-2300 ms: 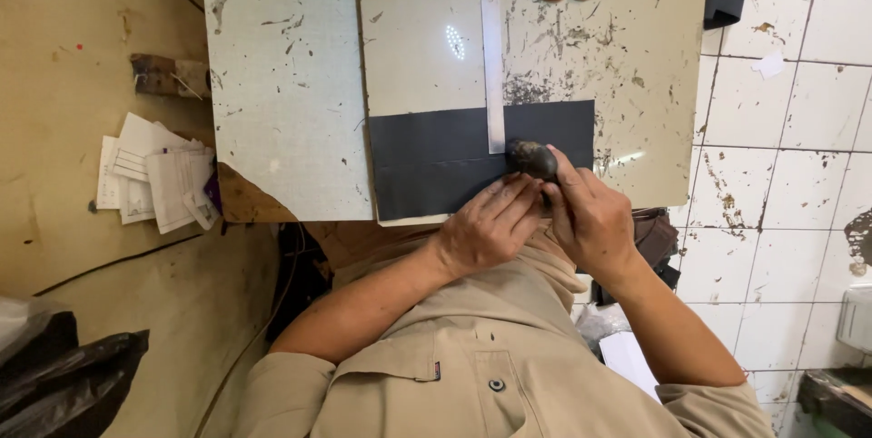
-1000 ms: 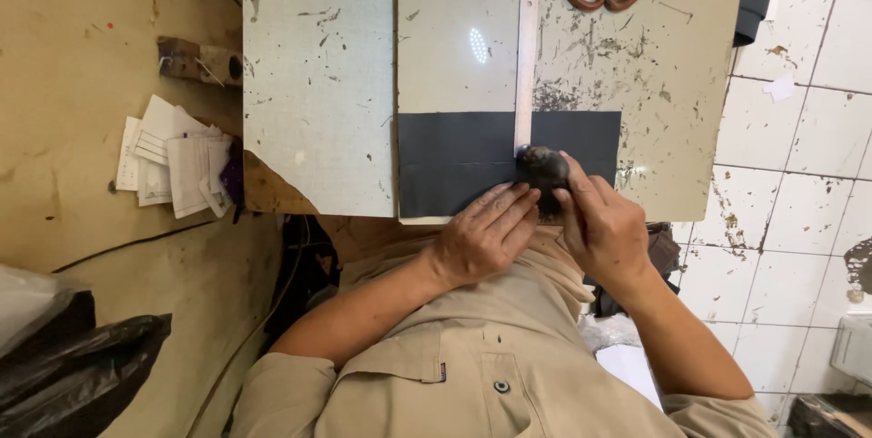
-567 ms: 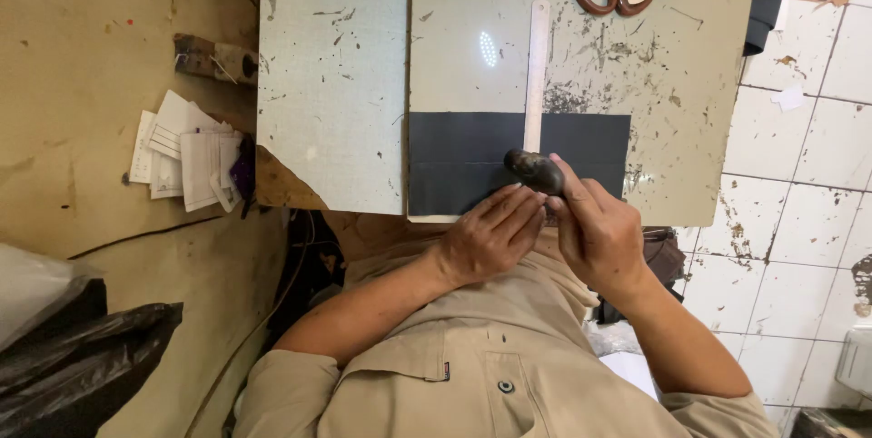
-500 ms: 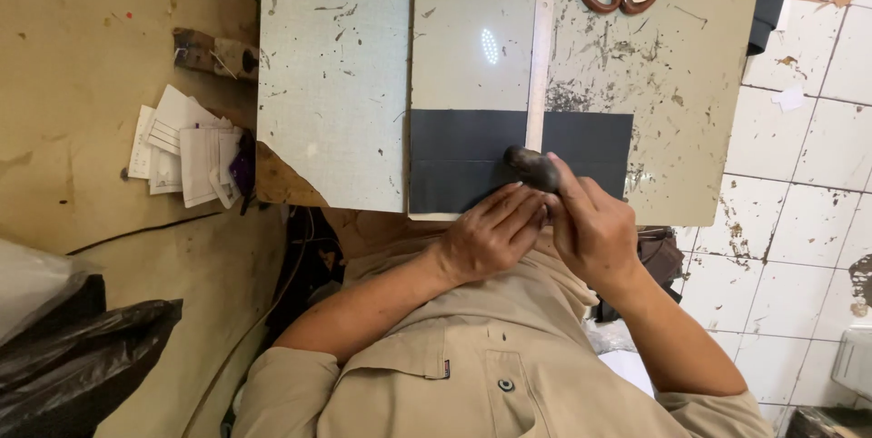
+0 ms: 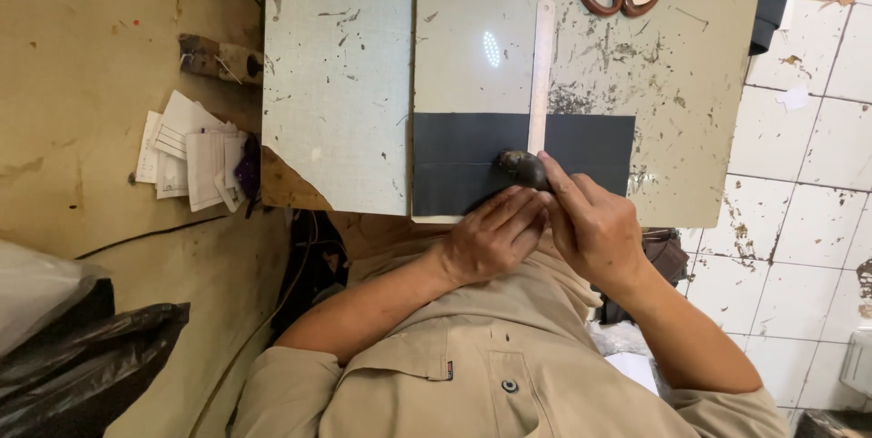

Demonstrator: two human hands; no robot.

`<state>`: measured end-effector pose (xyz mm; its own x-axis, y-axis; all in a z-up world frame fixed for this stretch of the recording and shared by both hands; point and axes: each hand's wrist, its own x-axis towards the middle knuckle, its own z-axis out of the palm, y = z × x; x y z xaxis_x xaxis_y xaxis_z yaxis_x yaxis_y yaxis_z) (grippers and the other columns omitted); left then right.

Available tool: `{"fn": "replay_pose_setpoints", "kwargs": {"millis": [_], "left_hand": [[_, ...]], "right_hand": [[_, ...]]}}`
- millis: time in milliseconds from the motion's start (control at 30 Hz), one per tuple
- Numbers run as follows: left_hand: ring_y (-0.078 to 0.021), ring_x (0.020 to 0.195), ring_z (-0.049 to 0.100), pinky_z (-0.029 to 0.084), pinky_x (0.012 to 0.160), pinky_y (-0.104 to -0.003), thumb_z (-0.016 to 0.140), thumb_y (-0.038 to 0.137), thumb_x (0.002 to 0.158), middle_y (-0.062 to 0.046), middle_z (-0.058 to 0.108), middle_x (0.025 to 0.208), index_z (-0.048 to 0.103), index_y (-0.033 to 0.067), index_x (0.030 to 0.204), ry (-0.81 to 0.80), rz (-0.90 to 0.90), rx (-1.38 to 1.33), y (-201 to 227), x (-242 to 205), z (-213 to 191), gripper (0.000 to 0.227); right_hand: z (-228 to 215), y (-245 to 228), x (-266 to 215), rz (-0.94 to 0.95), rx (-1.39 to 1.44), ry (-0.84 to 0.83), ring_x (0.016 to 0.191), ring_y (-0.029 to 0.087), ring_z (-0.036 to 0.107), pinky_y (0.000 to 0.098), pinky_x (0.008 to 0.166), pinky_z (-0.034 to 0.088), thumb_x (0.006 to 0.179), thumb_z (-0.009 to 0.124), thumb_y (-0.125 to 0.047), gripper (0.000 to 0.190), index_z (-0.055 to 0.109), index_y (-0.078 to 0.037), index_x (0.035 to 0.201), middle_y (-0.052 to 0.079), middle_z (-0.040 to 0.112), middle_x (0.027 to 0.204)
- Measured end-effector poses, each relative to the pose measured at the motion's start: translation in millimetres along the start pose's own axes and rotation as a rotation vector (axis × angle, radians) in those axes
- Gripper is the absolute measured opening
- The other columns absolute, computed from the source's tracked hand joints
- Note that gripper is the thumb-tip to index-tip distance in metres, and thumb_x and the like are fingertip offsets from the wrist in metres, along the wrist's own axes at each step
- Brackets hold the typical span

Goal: Aligning leather pieces with a ruler, folding the edges, and hammering them flat to prepare components for assembly.

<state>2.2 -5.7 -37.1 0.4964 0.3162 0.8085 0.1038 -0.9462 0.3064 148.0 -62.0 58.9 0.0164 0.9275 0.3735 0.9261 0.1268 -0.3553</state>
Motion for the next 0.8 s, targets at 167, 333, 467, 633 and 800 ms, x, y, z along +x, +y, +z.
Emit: {"fn": "replay_pose_setpoints", "kwargs": {"millis": [167,333,467,633,800], "left_hand": [[-0.0321,0.096,0.072,0.061,0.095,-0.047,0.047,0.018,0.108,-0.012,0.067,0.089,0.068,0.0060,0.083,-0.045,0.015,0.005,-0.1,3.3,-8.1,0.034],[-0.0337,0.102,0.072,0.060,0.098,-0.047,0.047,0.017,0.109,-0.015,0.067,0.096,0.069,0.0049,0.091,0.007,0.017,-0.048,-2.0,0.9,-4.8,0.031],[-0.0347,0.099,0.072,0.061,0.097,-0.048,0.047,0.016,0.108,-0.015,0.067,0.093,0.070,0.0042,0.087,-0.007,0.029,-0.044,-3.2,-7.5,0.5,0.033],[-0.0344,0.100,0.072,0.061,0.096,-0.048,0.049,0.015,0.107,-0.015,0.067,0.093,0.069,0.0057,0.093,0.001,0.024,-0.050,-2.9,-4.5,-0.6,0.026],[-0.0361,0.096,0.071,0.061,0.096,-0.050,0.048,0.016,0.108,-0.016,0.065,0.089,0.070,0.0042,0.086,0.011,0.033,-0.073,-2.6,-7.3,1.3,0.033]], "right_hand": [[15.3,5.3,-5.1,0.005,0.016,-0.007,0.059,0.032,0.066,0.0408,0.053,0.054,0.100,0.061,-0.016,0.037,0.071,-0.001,0.133,0.010,0.065,0.078],[6.0,-0.9,4.4,-0.009,0.056,-0.018,0.056,0.031,0.064,0.0399,0.050,0.053,0.099,0.062,-0.012,0.037,0.071,0.000,0.133,0.010,0.063,0.076],[15.8,1.4,8.9,-0.040,0.058,-0.029,0.054,0.031,0.063,0.0414,0.049,0.052,0.100,0.059,-0.013,0.036,0.071,0.000,0.132,0.011,0.062,0.075],[8.3,-0.7,12.3,-0.043,0.114,-0.028,0.056,0.031,0.063,0.0388,0.051,0.053,0.099,0.061,-0.013,0.037,0.071,0.001,0.131,0.011,0.062,0.077],[17.3,1.8,17.1,-0.086,0.104,-0.005,0.056,0.030,0.064,0.0392,0.048,0.052,0.099,0.062,-0.012,0.034,0.072,0.003,0.127,0.011,0.063,0.076]]}}
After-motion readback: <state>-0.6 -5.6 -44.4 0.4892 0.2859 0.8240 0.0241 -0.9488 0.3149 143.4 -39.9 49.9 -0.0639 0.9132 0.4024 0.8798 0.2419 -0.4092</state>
